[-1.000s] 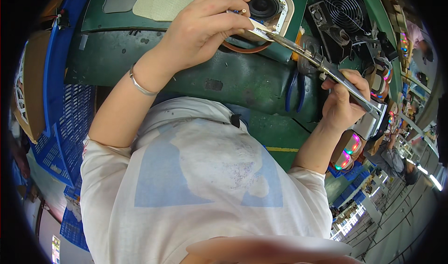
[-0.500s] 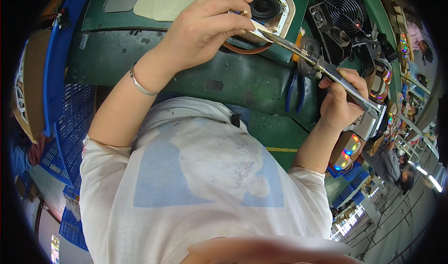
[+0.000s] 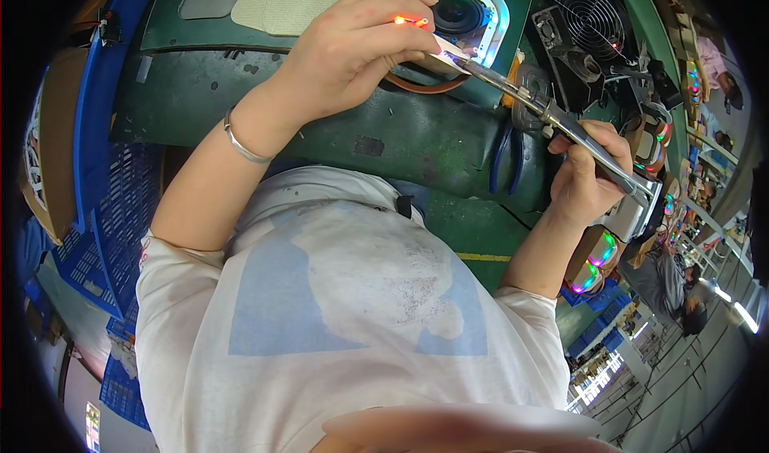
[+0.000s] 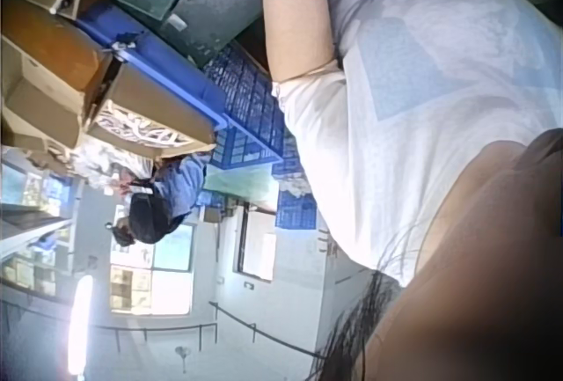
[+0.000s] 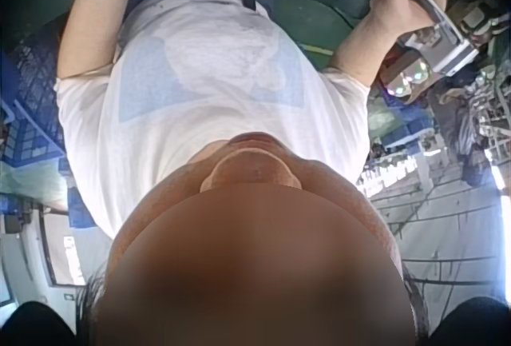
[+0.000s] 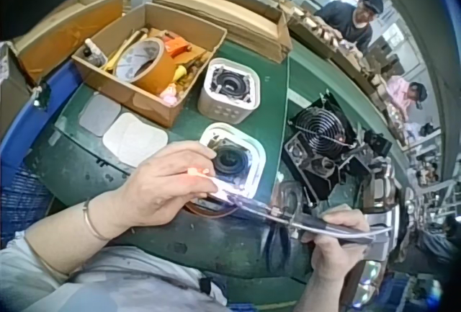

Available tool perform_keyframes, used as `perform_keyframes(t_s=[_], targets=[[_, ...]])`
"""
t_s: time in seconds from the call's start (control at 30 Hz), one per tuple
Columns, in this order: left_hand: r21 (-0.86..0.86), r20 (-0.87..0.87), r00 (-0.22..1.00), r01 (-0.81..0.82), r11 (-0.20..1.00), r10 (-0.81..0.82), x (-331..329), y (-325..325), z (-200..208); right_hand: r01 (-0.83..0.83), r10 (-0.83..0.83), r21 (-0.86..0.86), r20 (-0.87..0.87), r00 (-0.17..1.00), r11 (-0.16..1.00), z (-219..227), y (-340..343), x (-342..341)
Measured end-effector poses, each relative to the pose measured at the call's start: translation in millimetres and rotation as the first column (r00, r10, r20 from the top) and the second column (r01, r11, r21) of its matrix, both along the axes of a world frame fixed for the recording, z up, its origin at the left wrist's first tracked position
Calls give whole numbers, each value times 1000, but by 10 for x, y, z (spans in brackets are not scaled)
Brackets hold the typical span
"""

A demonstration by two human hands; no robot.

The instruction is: Assembling a small electronic device featuring an LED ring and internal speaker components.

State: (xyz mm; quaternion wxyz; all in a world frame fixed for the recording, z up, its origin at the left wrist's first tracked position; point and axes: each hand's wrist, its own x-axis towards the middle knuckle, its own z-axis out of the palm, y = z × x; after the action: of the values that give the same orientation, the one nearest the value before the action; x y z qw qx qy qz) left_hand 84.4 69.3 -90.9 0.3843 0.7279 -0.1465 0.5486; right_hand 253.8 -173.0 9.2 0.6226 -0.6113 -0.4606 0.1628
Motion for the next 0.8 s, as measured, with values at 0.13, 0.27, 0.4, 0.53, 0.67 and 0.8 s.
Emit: perform_keyframes(t_s=[0.13, 0.27, 0.4, 0.53, 0.67, 0.8], targets=[[237, 356, 927, -208, 949, 115, 234, 194, -135, -10, 10, 40, -4, 1000, 999, 7, 36, -9], [229, 351, 930, -201, 952, 112, 257, 192, -162, -8, 9, 43, -18, 1000, 999, -8, 11, 25], [232, 352, 929, -208, 950, 118, 239, 194, -155, -13, 13, 22, -11, 1000, 1000, -2, 23, 1], [246, 82, 981, -193, 950, 178, -2, 87, -1, 1, -1, 26, -16, 1000, 1000, -8, 13, 8], [156, 158, 984, -111, 982, 86, 138, 147, -88, 9, -7, 88, -26, 1000, 996, -35, 5, 19], [277, 324, 936, -234, 932, 138, 215, 209, -185, 90, -75, 192, -84, 994, 977, -93, -72, 23]])
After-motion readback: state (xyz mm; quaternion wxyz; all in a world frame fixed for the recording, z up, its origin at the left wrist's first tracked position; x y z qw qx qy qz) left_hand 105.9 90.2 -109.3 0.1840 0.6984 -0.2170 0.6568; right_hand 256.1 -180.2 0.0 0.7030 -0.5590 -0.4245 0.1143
